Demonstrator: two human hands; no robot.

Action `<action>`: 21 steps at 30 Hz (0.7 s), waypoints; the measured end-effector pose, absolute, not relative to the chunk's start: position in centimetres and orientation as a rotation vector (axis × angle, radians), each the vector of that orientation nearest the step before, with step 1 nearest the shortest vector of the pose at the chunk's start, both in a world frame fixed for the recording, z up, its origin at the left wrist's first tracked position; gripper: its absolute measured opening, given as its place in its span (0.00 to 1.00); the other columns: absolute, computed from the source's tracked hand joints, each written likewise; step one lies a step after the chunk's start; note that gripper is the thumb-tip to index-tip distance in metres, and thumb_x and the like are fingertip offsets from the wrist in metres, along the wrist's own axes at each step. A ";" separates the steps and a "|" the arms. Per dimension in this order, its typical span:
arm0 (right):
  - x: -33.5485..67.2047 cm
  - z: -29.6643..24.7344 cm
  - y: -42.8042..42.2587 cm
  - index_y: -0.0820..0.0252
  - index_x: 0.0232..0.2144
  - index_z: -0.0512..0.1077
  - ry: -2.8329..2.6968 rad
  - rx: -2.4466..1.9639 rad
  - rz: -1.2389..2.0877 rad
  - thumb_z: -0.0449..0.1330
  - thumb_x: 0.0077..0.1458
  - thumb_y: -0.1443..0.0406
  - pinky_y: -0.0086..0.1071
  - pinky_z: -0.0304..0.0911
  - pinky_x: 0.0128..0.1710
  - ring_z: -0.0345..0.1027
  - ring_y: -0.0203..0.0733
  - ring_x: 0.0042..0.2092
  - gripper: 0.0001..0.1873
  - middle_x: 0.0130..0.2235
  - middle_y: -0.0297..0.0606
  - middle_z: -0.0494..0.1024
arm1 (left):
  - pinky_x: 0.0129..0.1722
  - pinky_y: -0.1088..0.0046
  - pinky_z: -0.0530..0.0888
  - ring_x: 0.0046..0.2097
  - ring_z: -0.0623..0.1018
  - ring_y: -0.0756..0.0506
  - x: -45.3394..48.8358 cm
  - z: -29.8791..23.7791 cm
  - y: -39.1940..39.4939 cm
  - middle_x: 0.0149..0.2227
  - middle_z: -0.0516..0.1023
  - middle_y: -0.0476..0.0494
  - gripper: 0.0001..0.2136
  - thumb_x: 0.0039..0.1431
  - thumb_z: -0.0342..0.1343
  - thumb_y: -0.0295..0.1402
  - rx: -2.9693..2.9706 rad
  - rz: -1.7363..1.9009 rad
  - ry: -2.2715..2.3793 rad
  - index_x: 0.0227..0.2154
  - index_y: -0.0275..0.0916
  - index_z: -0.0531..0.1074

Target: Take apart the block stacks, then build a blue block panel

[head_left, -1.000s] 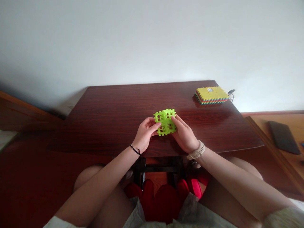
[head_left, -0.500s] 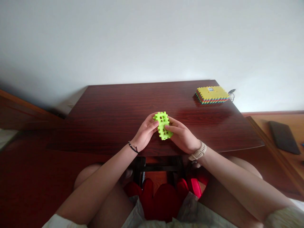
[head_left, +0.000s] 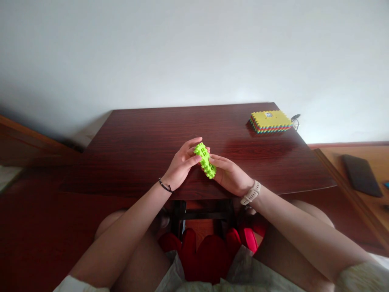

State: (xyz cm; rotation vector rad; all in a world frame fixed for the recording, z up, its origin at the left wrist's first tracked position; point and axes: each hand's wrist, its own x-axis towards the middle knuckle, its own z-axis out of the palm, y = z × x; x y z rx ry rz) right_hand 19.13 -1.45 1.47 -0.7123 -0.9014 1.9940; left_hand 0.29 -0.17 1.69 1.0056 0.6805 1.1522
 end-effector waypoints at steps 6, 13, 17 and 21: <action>19.2 1.5 -1.5 0.51 0.52 0.82 -1.109 -0.758 1.861 0.70 0.64 0.51 0.38 0.70 0.48 0.74 0.44 0.45 0.19 0.47 0.37 0.84 | 0.61 0.56 0.76 0.63 0.80 0.34 0.1 1.3 0.1 0.55 0.84 0.41 0.26 0.56 0.76 0.41 1.062 1.208 0.746 0.58 0.49 0.79; 19.8 1.1 -1.0 0.55 0.51 0.80 -1.435 -0.929 1.640 0.73 0.61 0.53 0.39 0.70 0.47 0.76 0.45 0.44 0.20 0.46 0.39 0.84 | 0.63 0.56 0.75 0.64 0.80 0.34 -0.4 1.1 0.4 0.57 0.83 0.39 0.23 0.60 0.73 0.40 1.140 1.184 0.793 0.58 0.47 0.79; 19.8 0.8 -0.9 0.55 0.51 0.79 -1.453 -0.938 1.633 0.74 0.60 0.53 0.41 0.71 0.49 0.78 0.46 0.46 0.22 0.47 0.39 0.84 | 0.63 0.56 0.76 0.63 0.81 0.34 -0.4 1.1 0.3 0.57 0.82 0.39 0.24 0.60 0.74 0.41 1.170 1.204 0.828 0.58 0.47 0.79; 19.7 0.6 -0.8 0.54 0.50 0.80 -1.458 -0.963 1.619 0.75 0.58 0.53 0.42 0.73 0.48 0.78 0.46 0.45 0.22 0.46 0.38 0.84 | 0.63 0.56 0.75 0.62 0.81 0.35 -0.3 0.9 0.4 0.57 0.82 0.39 0.23 0.60 0.74 0.41 1.200 1.213 0.831 0.57 0.46 0.79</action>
